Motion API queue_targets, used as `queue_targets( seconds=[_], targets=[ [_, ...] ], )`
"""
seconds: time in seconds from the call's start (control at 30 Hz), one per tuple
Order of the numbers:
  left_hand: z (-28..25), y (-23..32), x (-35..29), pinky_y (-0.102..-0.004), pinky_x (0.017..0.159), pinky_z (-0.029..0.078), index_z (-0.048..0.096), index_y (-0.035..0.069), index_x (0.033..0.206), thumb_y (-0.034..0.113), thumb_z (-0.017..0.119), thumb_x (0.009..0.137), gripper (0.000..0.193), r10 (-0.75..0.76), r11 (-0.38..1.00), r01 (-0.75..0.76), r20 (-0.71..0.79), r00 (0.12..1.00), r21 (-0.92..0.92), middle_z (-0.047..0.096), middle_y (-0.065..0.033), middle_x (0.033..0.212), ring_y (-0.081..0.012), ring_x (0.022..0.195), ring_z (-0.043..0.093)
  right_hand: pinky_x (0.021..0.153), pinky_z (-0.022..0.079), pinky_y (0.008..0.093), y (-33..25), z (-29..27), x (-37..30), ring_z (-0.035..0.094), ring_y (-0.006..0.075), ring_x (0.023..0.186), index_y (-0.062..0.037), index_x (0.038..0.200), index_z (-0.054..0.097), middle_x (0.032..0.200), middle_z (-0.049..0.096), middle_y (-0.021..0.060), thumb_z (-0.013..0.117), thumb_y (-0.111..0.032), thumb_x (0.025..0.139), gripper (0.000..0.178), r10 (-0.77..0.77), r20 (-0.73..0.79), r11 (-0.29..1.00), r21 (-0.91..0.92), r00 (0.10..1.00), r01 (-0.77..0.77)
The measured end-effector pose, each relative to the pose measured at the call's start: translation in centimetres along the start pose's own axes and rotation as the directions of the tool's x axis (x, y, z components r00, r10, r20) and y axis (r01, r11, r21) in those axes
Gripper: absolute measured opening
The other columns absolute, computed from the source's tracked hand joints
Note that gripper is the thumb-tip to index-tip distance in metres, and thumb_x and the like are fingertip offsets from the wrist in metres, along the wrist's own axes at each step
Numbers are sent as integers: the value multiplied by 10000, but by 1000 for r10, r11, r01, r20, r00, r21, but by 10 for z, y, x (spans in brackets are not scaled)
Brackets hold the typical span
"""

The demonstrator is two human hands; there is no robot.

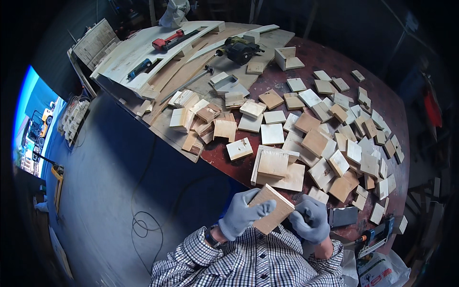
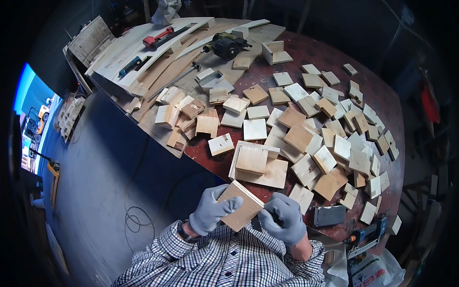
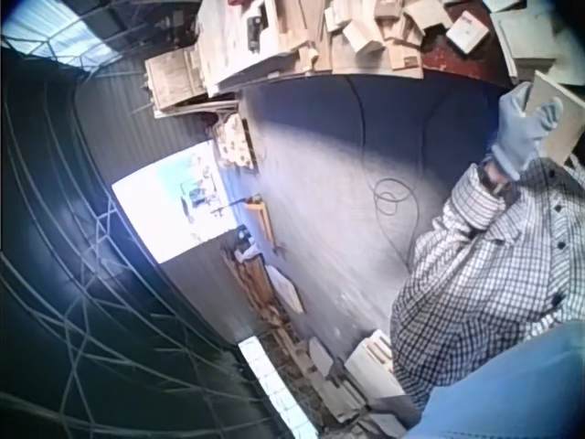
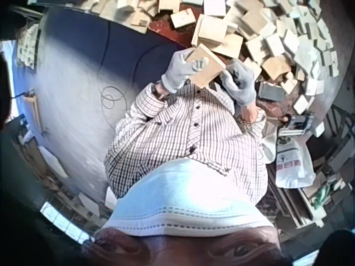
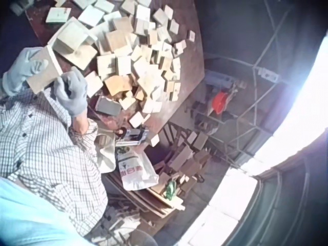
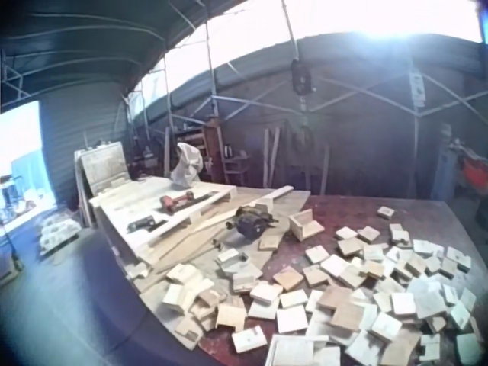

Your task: The person assembles small wooden boxes by hand, picking up pre-cut wooden pieces from a table and fitting them together into box shapes. The person repeatedly forms boxes and places them on the table among many other pieces.

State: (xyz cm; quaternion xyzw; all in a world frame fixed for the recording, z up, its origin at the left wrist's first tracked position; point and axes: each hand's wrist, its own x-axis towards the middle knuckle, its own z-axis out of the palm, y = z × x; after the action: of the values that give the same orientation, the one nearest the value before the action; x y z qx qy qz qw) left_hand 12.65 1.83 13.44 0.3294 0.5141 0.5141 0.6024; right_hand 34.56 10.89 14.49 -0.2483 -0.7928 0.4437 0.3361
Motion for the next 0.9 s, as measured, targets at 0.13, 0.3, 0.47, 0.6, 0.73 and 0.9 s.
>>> queue_targets(
  seconds=[0.13,0.3,0.47,0.6,0.73,0.9],
  targets=[
    [2,-8,1,-240,721,539,694,-16,1118,434,798,949,492,21,999,-22,-36,999,-30,728,-40,926,-61,839,660,548,410,339,7,0,1,536,200,592,-23,809,631,704,554,80,728,24,824,109,-82,8,994,76,997,81],
    [5,12,-1,-268,667,527,710,-27,1055,376,813,933,433,264,944,-250,-43,963,215,728,-66,851,-78,780,658,533,365,326,-2,13,-12,499,197,575,-32,780,599,688,537,72,729,28,812,146,37,-117,999,19,992,-35],
    [5,17,-8,-280,668,531,718,-30,1047,386,821,926,446,363,899,-341,-32,931,273,740,-90,878,-89,780,668,514,349,365,-13,10,-7,462,239,556,-52,763,569,666,487,76,760,14,731,204,-142,-111,983,-131,984,127],
    [8,8,-3,-259,653,509,716,-24,1069,412,794,953,458,199,975,-188,-79,977,119,708,-51,858,-64,768,629,507,353,375,-10,10,-2,466,256,558,-61,763,553,672,489,78,767,18,699,237,-238,-106,953,-219,965,211],
    [13,11,-1,-246,658,506,705,-18,1070,400,782,968,437,197,979,-194,-40,980,66,701,-19,873,-44,789,612,509,354,375,-9,9,-6,467,247,561,-72,755,529,671,480,68,760,21,682,259,-298,-125,944,-188,946,272],
    [15,-5,2,-246,678,520,690,-6,1051,466,791,944,495,101,995,-102,-94,990,-4,699,-26,871,-82,787,654,501,339,377,-9,11,-5,452,239,553,-73,763,543,674,465,59,756,22,650,259,-353,-98,892,-334,930,304]
  ],
)
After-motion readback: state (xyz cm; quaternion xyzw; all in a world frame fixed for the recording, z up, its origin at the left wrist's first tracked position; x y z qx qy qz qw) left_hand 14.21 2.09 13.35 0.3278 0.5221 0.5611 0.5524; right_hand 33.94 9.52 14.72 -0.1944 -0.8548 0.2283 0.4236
